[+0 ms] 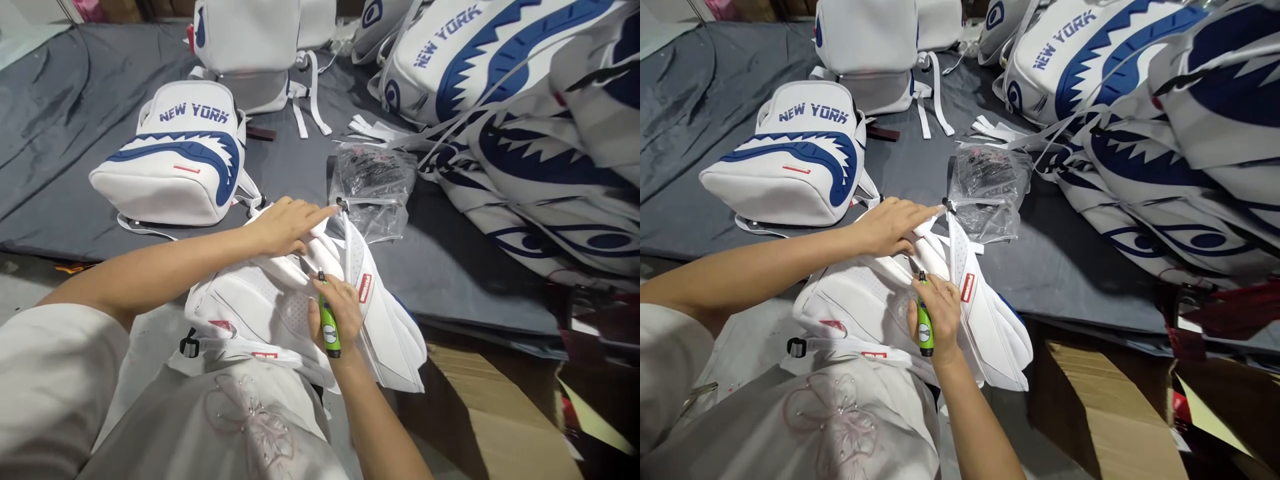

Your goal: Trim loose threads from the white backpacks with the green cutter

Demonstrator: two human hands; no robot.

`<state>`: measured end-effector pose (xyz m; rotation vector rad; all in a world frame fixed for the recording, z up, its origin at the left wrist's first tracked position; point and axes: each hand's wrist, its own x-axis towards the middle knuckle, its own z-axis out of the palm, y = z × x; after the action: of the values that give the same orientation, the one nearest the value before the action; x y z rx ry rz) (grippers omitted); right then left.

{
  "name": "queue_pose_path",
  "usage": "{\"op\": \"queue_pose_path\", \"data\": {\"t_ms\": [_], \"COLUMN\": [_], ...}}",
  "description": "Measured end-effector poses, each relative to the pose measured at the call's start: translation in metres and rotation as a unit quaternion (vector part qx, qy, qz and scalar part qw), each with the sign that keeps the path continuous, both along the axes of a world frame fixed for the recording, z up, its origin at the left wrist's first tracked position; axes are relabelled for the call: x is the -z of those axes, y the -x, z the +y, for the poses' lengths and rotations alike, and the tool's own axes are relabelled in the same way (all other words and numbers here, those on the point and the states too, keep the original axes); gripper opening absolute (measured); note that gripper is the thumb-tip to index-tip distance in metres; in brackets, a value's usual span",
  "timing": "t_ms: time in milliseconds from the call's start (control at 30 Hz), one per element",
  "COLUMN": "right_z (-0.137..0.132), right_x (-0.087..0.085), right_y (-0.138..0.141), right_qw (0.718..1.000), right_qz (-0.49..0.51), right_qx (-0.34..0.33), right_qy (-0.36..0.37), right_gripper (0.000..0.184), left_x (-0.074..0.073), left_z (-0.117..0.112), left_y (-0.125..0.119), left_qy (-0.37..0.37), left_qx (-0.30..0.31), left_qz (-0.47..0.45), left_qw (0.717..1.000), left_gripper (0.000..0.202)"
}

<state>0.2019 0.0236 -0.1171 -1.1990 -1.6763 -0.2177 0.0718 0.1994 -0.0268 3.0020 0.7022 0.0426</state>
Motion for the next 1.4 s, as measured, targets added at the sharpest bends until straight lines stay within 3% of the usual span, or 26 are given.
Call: {"op": "queue_pose_path", "data": {"t_ms": [167, 267, 433, 600, 767, 867, 1100, 1333, 1400], "right_z": [0.002, 0.006, 0.013, 0.014, 0.018, 0.026, 0.052, 0.063, 0.058], "right_x": [0.001, 0.002, 0.006, -0.002, -0.031, -0.045, -0.059, -0.076, -0.076], "right_y": [-0.008, -0.011, -0.014, -0.026, -0.038, -0.039, -0.042, -0.056, -0.057], "right_qw": [0.998, 0.992, 0.977, 0.958, 0.968, 0.965, 0.934, 0.866, 0.864], "right_qz": [0.041, 0.088, 0.141, 0.201, 0.110, 0.082, 0.069, 0.042, 0.014], "right_qx": [-0.025, -0.047, 0.006, -0.011, 0.026, -0.012, -0.072, -0.092, -0.097], "right_qy": [0.036, 0.074, 0.162, 0.206, 0.225, 0.251, 0.344, 0.490, 0.494], "right_gripper": [0.041, 0.045, 0.050, 0.042, 0.030, 0.022, 0.020, 0.016, 0.017], "left_x": [0.000, 0.007, 0.015, 0.014, 0.016, 0.018, 0.021, 0.020, 0.020], "left_z": [-0.019, -0.021, -0.018, -0.019, -0.016, -0.013, -0.012, -0.014, -0.014], "left_y": [0.003, -0.002, -0.010, -0.009, -0.011, -0.013, -0.013, -0.013, -0.013], "left_qy": [-0.094, -0.138, -0.131, -0.139, -0.118, -0.113, -0.118, -0.120, -0.124], "left_qx": [0.021, 0.026, -0.010, -0.012, -0.023, -0.022, -0.031, -0.033, -0.035], "left_qz": [0.011, 0.054, 0.076, 0.059, 0.060, 0.061, 0.030, 0.038, 0.033], "left_qw": [0.995, 0.989, 0.988, 0.988, 0.991, 0.991, 0.992, 0.992, 0.991], "left_gripper": [0.117, 0.124, 0.107, 0.092, 0.089, 0.088, 0.073, 0.078, 0.079]}}
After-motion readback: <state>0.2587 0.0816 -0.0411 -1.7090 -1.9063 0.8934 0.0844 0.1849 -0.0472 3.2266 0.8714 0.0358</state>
